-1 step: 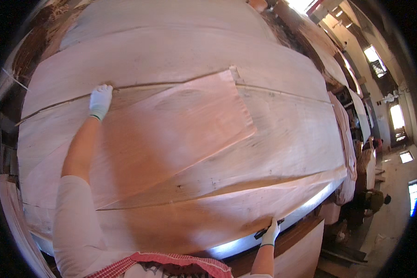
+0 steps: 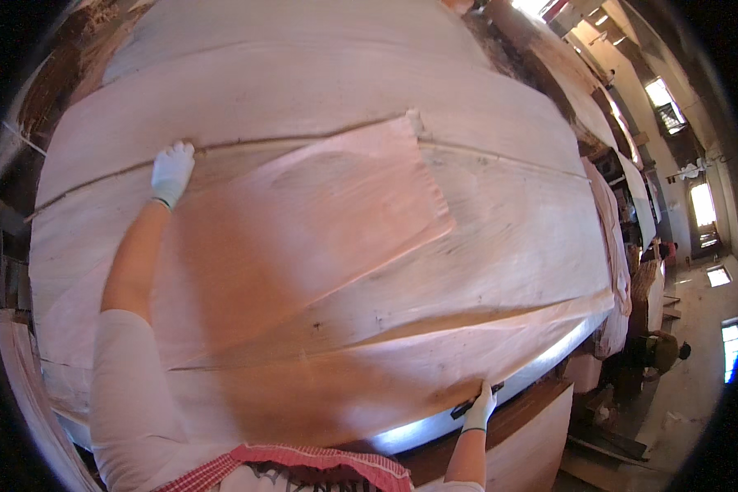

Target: The person prepares wood veneer by hand and using a tool, moving large sheets of veneer, smoothing them on a work surface, and applying tape to secure or mark specific areas.

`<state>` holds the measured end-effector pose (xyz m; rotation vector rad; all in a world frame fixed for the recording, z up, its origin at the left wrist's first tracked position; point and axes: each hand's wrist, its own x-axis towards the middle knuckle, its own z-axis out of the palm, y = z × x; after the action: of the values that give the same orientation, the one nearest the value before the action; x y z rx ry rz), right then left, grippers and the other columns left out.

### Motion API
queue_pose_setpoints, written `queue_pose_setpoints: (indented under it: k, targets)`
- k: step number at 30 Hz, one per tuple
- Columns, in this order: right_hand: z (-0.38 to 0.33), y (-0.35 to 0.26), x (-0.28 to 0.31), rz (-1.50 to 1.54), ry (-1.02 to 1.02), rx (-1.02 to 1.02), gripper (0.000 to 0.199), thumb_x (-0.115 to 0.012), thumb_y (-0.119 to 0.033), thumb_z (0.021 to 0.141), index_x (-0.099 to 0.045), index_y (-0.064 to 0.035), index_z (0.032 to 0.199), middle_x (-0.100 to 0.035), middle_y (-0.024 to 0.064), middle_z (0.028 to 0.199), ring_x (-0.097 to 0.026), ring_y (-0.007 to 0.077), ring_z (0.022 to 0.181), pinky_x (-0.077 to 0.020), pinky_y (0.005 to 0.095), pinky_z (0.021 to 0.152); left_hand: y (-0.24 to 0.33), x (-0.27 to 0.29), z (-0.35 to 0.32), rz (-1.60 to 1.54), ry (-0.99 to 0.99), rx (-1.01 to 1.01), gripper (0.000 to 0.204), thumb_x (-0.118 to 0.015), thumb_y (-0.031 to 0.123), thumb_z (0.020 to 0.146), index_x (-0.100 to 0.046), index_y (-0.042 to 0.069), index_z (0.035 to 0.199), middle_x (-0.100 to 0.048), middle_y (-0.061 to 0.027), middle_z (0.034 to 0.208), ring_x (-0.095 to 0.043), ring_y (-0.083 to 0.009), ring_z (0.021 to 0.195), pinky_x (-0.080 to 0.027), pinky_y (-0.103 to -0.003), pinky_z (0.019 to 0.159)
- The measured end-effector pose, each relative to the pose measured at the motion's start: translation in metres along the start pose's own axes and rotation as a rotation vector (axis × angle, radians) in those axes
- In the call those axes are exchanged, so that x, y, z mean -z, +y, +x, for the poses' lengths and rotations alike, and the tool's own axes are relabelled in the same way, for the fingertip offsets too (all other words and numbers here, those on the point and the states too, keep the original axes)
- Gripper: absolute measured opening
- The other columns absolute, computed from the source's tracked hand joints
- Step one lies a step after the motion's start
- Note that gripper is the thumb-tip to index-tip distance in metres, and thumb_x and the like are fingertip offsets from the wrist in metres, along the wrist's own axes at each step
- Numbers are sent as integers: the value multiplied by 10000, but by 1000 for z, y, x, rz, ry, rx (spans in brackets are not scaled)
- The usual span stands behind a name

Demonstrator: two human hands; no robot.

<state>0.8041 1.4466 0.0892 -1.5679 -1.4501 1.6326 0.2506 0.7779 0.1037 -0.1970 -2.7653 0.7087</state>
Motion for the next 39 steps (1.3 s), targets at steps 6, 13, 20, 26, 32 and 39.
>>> queue_pose_setpoints:
  k: [6, 13, 20, 26, 32, 39]
  targets:
    - [5, 4, 3, -154, -22, -13, 196, -608, -293, 894, -588, -100, 866, -497, -28, 680, -419, 83, 490, -339, 233, 427, -104, 65, -40, -185, 70, -86, 279, -500, 278, 929, -504, 111, 1152, -631, -146, 909, -639, -328, 834, -514, -467, 705]
    - [8, 4, 11, -92, -107, -33, 217, -637, -284, 884, -612, -85, 965, -579, 6, 825, -480, 97, 578, -355, 194, 433, -86, 208, -309, -631, -375, -86, 290, -615, 255, 814, -599, 65, 1033, -601, -199, 1020, -564, -396, 939, -460, -485, 812]
    - [16, 6, 21, -44, -229, -76, 200, -625, -266, 891, -588, -70, 895, -571, 17, 774, -441, 97, 503, -332, 199, 397, 8, 283, -567, -880, -689, 179, 557, -706, 104, 715, -525, 105, 1241, -510, -130, 1269, -554, -333, 1099, -478, -426, 895]
    - [16, 6, 15, -61, -168, 78, 197, -665, -179, 846, -570, -7, 867, -500, 23, 680, -426, 118, 496, -362, 261, 429, 48, 227, -611, -740, -299, 208, 436, -655, 69, 692, -563, 119, 1115, -558, -70, 1160, -602, -274, 1007, -527, -397, 771]
    - [52, 12, 44, 36, -216, 123, 166, -679, -161, 823, -581, -27, 820, -493, 3, 646, -431, 119, 507, -364, 278, 450, 79, 252, -632, -719, -241, 221, 230, -613, 87, 746, -565, 132, 967, -578, -63, 973, -621, -277, 898, -526, -414, 700]
    - [4, -5, 81, -20, -262, 96, 175, -652, -195, 852, -573, -90, 736, -469, -32, 614, -412, 103, 504, -350, 270, 456, 102, 293, -688, -711, -279, 243, 175, -577, 92, 787, -582, 128, 958, -587, -78, 957, -631, -294, 874, -521, -427, 693]
